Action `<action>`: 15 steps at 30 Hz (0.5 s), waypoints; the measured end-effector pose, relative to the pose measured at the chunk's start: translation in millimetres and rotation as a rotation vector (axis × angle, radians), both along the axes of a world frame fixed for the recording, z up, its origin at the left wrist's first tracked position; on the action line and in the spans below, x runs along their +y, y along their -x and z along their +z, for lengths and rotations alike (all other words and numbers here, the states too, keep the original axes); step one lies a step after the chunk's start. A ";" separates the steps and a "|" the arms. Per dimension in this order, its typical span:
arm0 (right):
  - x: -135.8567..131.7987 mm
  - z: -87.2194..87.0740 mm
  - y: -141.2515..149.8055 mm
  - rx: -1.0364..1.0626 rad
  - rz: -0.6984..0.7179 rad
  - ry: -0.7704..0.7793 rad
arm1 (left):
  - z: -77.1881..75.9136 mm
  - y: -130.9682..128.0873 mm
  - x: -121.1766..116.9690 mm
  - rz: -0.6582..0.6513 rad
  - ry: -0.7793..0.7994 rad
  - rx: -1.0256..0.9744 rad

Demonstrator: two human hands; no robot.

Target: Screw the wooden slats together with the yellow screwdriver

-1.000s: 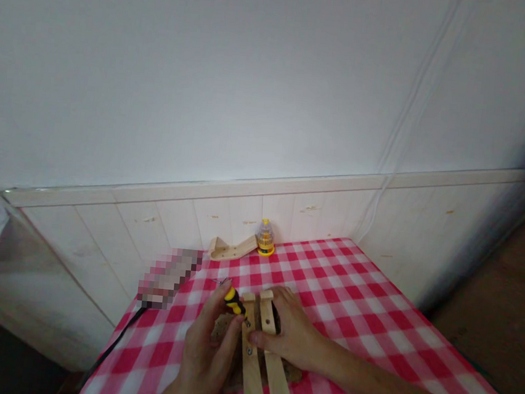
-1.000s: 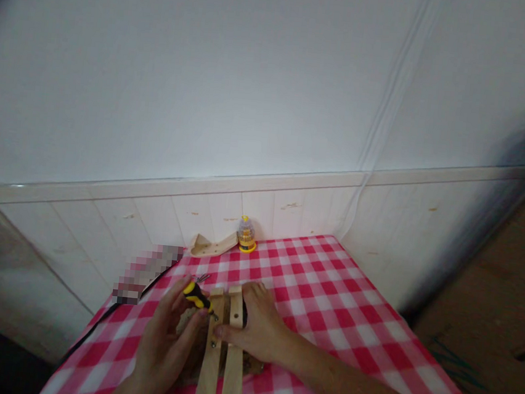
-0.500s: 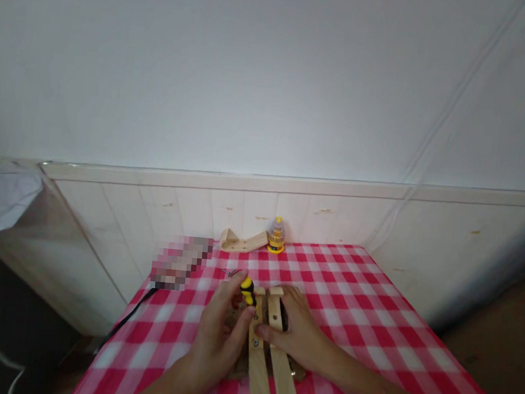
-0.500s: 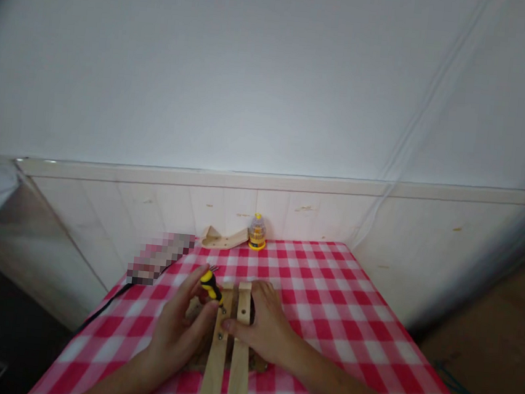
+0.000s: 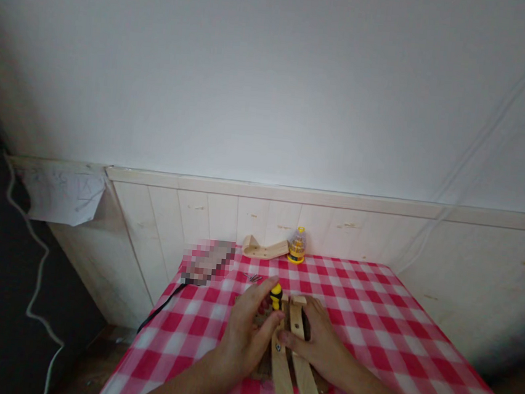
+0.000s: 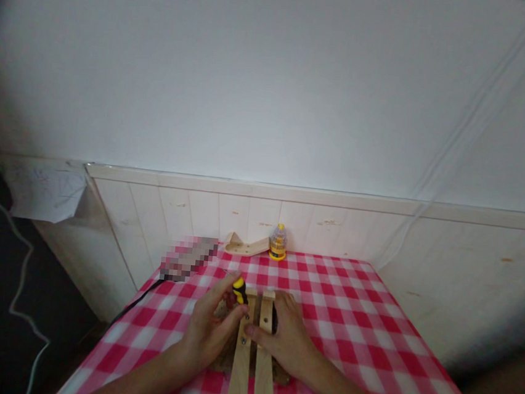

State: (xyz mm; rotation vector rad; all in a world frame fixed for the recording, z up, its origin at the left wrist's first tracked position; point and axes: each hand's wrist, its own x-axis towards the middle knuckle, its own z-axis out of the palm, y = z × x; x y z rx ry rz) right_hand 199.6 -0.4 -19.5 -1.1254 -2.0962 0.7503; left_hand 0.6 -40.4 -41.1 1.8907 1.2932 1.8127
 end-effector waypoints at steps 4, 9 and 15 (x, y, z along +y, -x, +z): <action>-1.0 1.1 0.5 0.001 -0.004 0.016 | -0.4 -0.2 -2.1 -0.007 0.037 -0.017; -0.1 1.5 1.4 -0.007 0.001 -0.005 | 9.6 -0.4 -4.0 0.001 0.057 -0.029; 0.5 3.8 2.1 -0.042 -0.009 -0.022 | 22.7 1.8 -8.6 -0.061 0.079 -0.027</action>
